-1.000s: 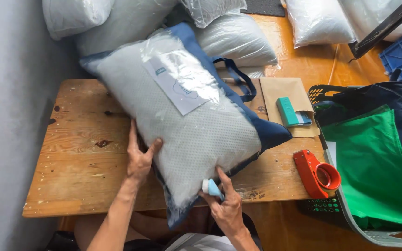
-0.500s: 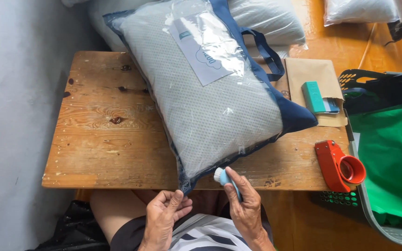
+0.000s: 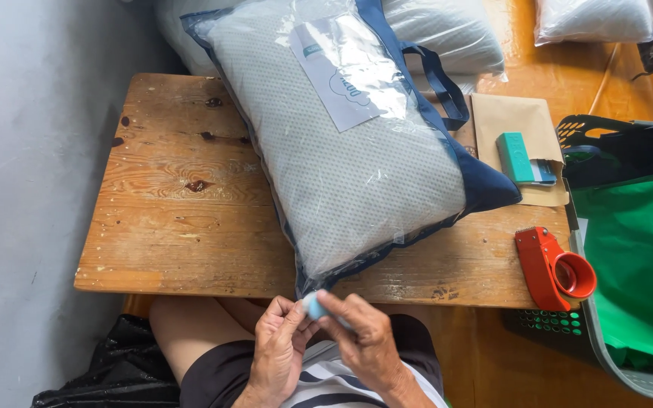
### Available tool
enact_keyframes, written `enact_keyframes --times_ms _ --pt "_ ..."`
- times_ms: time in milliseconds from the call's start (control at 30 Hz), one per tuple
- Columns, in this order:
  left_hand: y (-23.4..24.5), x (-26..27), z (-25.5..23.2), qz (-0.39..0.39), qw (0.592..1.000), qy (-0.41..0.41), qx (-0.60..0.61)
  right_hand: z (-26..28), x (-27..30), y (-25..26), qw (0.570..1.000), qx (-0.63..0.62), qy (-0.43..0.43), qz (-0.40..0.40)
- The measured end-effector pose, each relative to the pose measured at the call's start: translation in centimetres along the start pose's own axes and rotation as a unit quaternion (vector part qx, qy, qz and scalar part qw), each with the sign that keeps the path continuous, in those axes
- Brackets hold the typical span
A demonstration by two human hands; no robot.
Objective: The person uses a small blue brush to scrub the seams and handles of a blue and white pillow bag placed on a wooden table. The person rotates the bag to clean different edges and corners, then sets the brush down.
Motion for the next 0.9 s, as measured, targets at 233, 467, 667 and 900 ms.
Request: enact_keyframes --times_ms 233,467,667,900 --pt "0.8 -0.2 0.6 -0.007 1.0 0.007 0.022 -2.3 0.0 1.3 0.996 0.084 -0.033 -0.013" --pt "1.7 0.5 0.6 -0.085 0.994 -0.051 -0.041 -1.4 -0.9 1.3 0.999 -0.007 -0.046 0.008" --pt "3.1 0.0 0.2 -0.018 0.987 -0.124 -0.097 0.3 -1.3 -2.6 0.985 -0.092 -0.002 0.143" --pt "2.8 0.7 0.3 -0.035 0.977 -0.114 -0.18 1.3 -1.8 -2.4 0.971 -0.115 0.015 0.209"
Point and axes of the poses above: each hand's wrist, its own x-axis away from the middle knuckle, its own y-axis out of the back of the hand, z = x × y, the point moved 7 cm from there along -x, towards the middle knuckle, and after that the axes turned 12 degrees about y, right-handed, at the moved point
